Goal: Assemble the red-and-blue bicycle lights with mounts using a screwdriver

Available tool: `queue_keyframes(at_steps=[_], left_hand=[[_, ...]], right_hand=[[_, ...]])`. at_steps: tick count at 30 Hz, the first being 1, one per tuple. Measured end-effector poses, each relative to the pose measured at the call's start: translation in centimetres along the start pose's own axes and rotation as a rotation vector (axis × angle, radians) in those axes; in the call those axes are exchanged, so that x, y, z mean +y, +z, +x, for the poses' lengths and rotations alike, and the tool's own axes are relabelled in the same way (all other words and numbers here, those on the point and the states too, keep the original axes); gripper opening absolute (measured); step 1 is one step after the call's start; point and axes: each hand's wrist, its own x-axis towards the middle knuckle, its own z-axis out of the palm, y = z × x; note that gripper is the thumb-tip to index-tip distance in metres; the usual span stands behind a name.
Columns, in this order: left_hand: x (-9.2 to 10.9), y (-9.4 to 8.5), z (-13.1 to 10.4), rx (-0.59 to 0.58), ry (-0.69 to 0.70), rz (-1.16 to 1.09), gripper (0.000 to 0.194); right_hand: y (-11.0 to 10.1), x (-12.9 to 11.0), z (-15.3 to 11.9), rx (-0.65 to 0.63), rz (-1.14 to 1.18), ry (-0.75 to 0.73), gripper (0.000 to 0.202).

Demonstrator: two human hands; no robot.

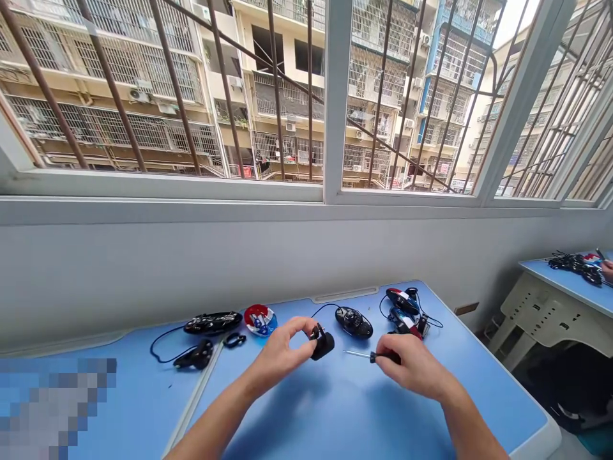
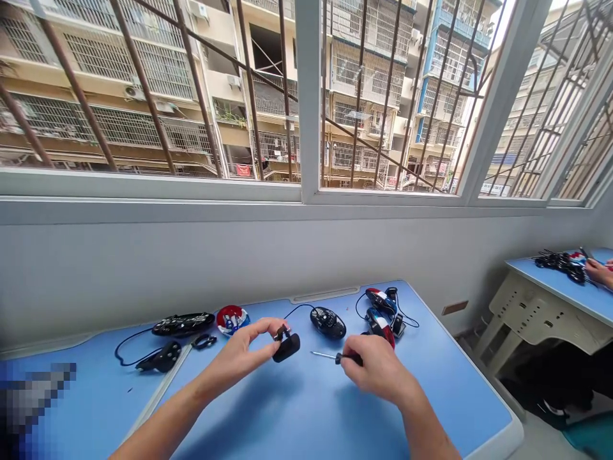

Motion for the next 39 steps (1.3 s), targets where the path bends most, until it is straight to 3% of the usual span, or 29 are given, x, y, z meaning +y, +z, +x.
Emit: queue_keyframes(at_steps=[4, 8, 20, 29, 35, 39], left_hand=[[-0.1, -0.6, 0.0, 0.046, 0.031, 0.096, 0.004], [-0.3, -1.0, 0.1, 0.022, 0.153, 0.277, 0.007], [0.1, -0.5, -0.5, 0.076, 0.446, 0.659, 0.012], [1.5, -0.6, -0.9, 0.133, 0.366, 0.56, 0.011], [2.1, -1.2, -1.0, -0.022, 0.121, 0.199, 0.009], [1.7, -1.3, -0.9, -0.064, 0.036, 0.095, 0.009]], right_hand=[[-0.2, 0.1, 0.1, 0.194, 0.229, -0.009, 0.014], [0.1, 0.3, 0.3, 0.312, 0.371, 0.043, 0.012], [0.0, 0.1, 0.0, 0.394, 0.337, 0.0, 0.016], [0.3, 0.0, 0.0, 0.43, 0.371, -0.025, 0.016], [0.2, -0.1, -0.2, 0.437, 0.416, -0.053, 0.014], [0.2, -0.5, -0.3, 0.447, 0.438, -0.07, 0.012]])
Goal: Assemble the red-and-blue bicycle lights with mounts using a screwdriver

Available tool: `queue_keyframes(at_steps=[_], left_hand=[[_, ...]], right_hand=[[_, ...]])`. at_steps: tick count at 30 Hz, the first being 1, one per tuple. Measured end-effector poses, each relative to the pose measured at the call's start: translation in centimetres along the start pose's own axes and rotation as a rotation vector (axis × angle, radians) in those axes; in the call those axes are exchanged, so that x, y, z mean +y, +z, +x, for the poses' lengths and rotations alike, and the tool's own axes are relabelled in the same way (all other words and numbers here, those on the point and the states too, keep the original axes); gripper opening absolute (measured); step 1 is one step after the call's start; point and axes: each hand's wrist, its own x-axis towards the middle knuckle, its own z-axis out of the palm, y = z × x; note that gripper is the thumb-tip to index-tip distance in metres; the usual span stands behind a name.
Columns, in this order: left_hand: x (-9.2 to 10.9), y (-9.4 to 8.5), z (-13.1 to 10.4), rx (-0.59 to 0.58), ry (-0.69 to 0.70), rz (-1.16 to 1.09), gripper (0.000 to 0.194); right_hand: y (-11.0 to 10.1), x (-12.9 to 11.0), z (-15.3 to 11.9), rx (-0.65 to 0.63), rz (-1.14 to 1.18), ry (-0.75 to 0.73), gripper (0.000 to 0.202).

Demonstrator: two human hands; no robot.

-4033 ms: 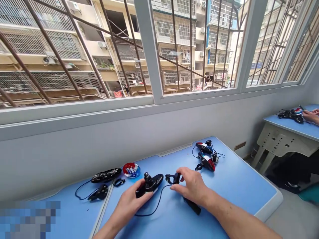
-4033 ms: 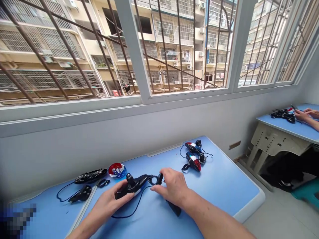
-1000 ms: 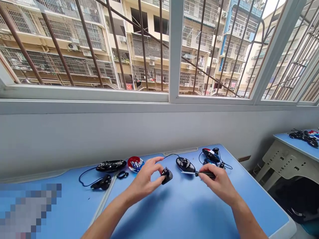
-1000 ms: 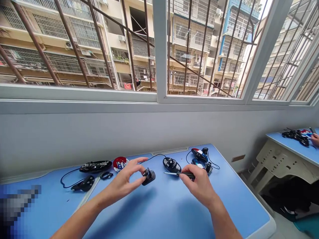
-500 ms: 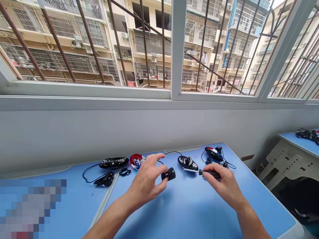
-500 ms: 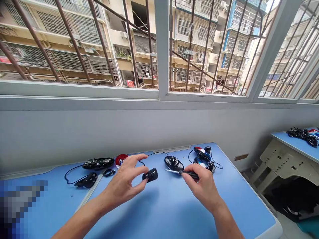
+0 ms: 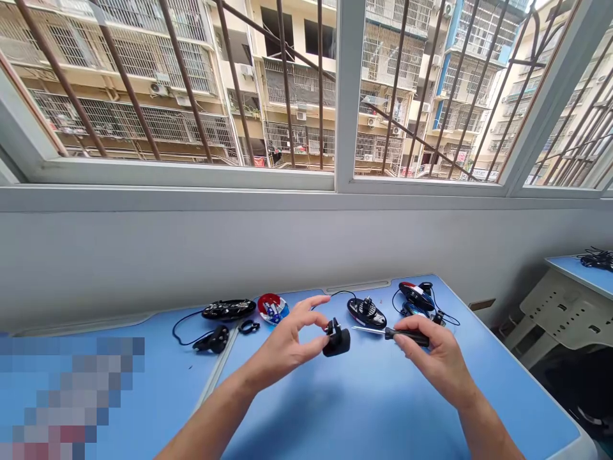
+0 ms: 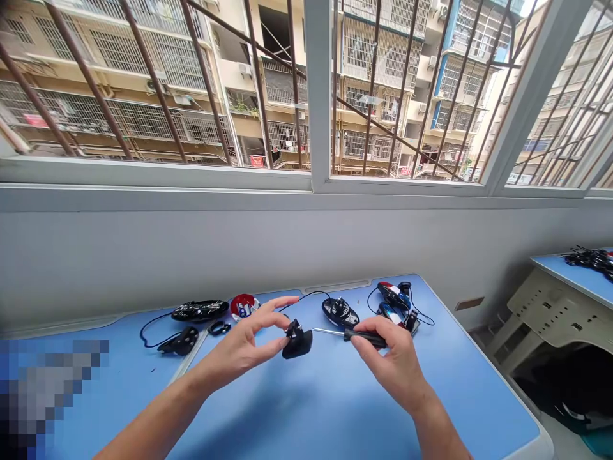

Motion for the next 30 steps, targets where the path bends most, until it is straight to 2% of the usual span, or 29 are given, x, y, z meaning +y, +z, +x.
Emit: queue_keyframes(at_steps=[6, 12, 17, 21, 26, 30], left_hand=[[0.2, 0.4, 0.0, -0.068, -0.016, -0.086, 0.011], [0.3, 0.7, 0.0, -0.168, -0.005, -0.272, 0.012], [0.1, 1.2, -0.1, -0.216, -0.051, -0.286, 0.013], [0.2, 1.3, -0.1, -0.177, -0.08, -0.273, 0.012], [0.2, 1.3, 0.1, -0.075, -0.12, -0.276, 0.009], [0.2, 1.5, 0.2, -0.056, -0.152, -0.253, 0.009]], right_hand=[[0.5, -0.3, -0.1, 0.0, 0.006, -0.039, 0.012], [0.6, -0.3, -0.1, 0.008, 0.014, -0.059, 0.012], [0.6, -0.2, -0.2, 0.001, 0.01, -0.074, 0.01], [0.4, -0.1, -0.1, 0.01, 0.011, -0.074, 0.009], [0.4, 0.1, -0.1, 0.009, 0.004, -0.078, 0.008], [0.8, 0.3, -0.1, -0.01, -0.004, -0.08, 0.008]])
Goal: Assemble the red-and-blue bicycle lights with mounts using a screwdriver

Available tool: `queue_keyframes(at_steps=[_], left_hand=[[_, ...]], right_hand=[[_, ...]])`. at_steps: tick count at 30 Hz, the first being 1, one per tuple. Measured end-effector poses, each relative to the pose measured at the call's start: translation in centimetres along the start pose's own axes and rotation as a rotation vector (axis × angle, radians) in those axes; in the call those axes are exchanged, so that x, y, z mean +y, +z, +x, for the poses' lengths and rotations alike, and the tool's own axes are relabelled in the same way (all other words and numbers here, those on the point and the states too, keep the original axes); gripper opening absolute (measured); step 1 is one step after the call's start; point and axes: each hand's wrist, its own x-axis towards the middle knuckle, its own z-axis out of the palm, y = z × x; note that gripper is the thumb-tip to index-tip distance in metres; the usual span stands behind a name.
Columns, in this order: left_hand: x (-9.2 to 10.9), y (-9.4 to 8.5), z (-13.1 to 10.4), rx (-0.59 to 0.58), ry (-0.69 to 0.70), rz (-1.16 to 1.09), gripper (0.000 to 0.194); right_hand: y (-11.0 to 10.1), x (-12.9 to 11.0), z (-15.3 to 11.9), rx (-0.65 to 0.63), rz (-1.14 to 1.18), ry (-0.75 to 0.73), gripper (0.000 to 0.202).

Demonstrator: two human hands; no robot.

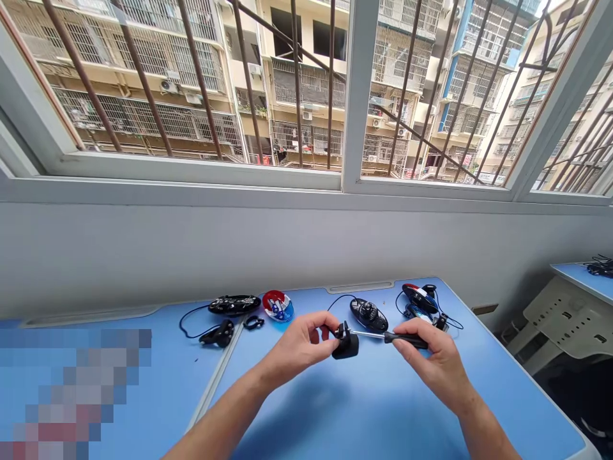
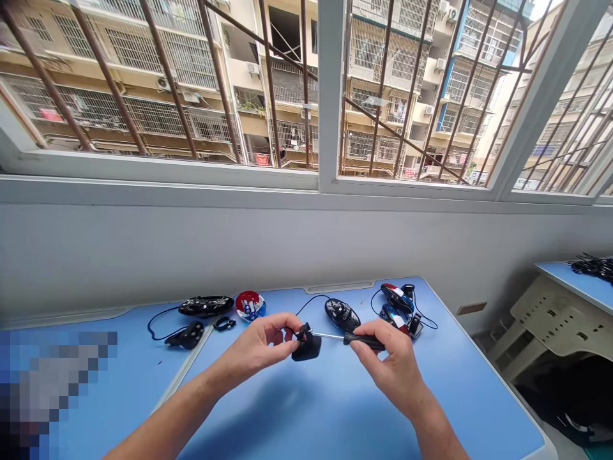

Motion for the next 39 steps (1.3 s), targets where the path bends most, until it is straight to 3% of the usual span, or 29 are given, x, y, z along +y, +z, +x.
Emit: queue_keyframes(at_steps=[7, 12, 20, 26, 39], left_hand=[[-0.2, 0.4, 0.1, -0.069, -0.002, -0.202, 0.013], [-0.6, 0.8, 0.3, -0.044, -0.061, -0.332, 0.011], [-1.5, 0.4, 0.9, -0.018, -0.136, -0.359, 0.022], [-2.0, 0.4, 1.2, 0.049, -0.09, -0.426, 0.02], [-0.3, 0.6, 0.6, 0.02, -0.149, -0.384, 0.016]], right_hand=[[0.1, 0.2, 0.0, -0.021, -0.001, -0.009, 0.007], [0.3, 0.4, -0.1, -0.055, 0.002, -0.008, 0.008], [0.1, 0.5, 0.0, -0.041, -0.021, 0.022, 0.007], [0.1, 0.6, 0.2, -0.037, -0.036, 0.036, 0.007], [0.3, 0.4, 0.1, 0.006, 0.005, -0.026, 0.008]])
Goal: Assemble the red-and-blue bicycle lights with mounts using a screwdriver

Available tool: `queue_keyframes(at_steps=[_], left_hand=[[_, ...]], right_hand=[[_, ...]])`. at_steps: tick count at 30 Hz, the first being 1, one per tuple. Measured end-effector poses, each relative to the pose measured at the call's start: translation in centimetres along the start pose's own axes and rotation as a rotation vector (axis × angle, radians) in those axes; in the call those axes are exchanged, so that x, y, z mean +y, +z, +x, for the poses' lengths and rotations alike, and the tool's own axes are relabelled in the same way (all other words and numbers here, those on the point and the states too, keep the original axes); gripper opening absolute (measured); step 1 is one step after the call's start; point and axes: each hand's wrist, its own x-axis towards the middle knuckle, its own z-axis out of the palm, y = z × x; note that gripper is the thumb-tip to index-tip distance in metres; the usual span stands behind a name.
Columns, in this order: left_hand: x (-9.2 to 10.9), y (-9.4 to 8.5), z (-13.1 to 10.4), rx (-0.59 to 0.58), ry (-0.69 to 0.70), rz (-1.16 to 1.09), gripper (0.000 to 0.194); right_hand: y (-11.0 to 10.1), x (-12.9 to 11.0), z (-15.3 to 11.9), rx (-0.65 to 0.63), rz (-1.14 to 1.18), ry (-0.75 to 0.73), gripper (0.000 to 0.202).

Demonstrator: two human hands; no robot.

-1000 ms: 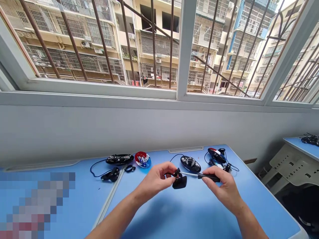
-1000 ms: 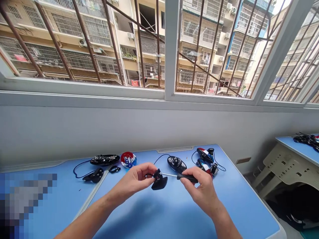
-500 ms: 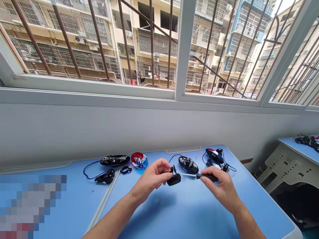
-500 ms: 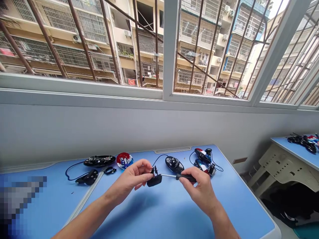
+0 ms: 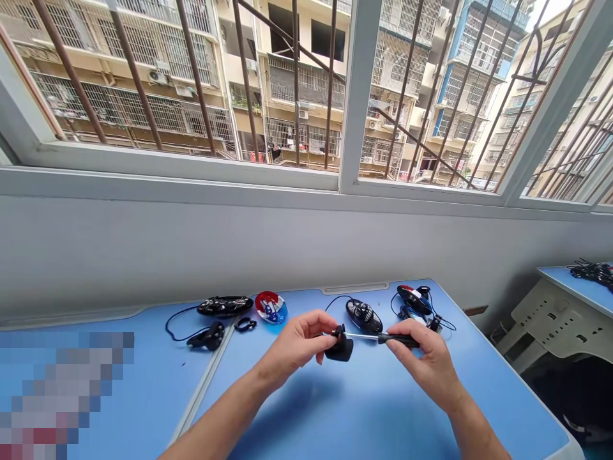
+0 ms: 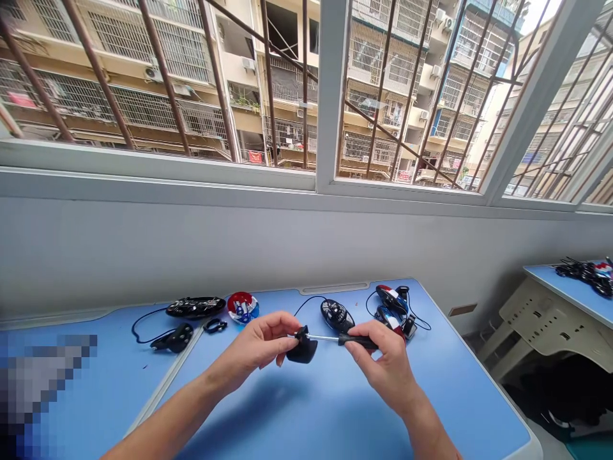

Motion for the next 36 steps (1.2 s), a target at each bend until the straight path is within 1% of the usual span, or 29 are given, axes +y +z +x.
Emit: queue_keyframes(at_steps=[4, 11, 19, 26, 30, 36], left_hand=[[-0.23, -0.22, 0.11, 0.009, 0.009, -0.038, 0.02], [-0.45, -0.22, 0.16, 0.013, 0.017, -0.004, 0.021], [-0.32, -0.14, 0.25, 0.014, -0.012, -0.008, 0.021], [-0.57, -0.31, 0.33, -0.015, -0.014, 0.017, 0.022], [-0.65, -0.11, 0.19, -0.03, -0.022, 0.032, 0.022], [-0.88, -0.07, 0.22, -0.022, -0.006, -0.01, 0.02]], right_hand=[[-0.25, 0.09, 0.03, 0.02, -0.013, -0.007, 0.008], [-0.06, 0.03, 0.02, 0.011, -0.028, -0.026, 0.008], [-0.08, 0.01, 0.02, 0.022, -0.037, -0.038, 0.008], [-0.03, 0.05, -0.01, 0.007, -0.028, -0.031, 0.009], [-0.13, 0.0, 0.01, 0.023, -0.037, -0.056, 0.009], [-0.51, 0.19, 0.08, 0.029, -0.075, -0.073, 0.009]])
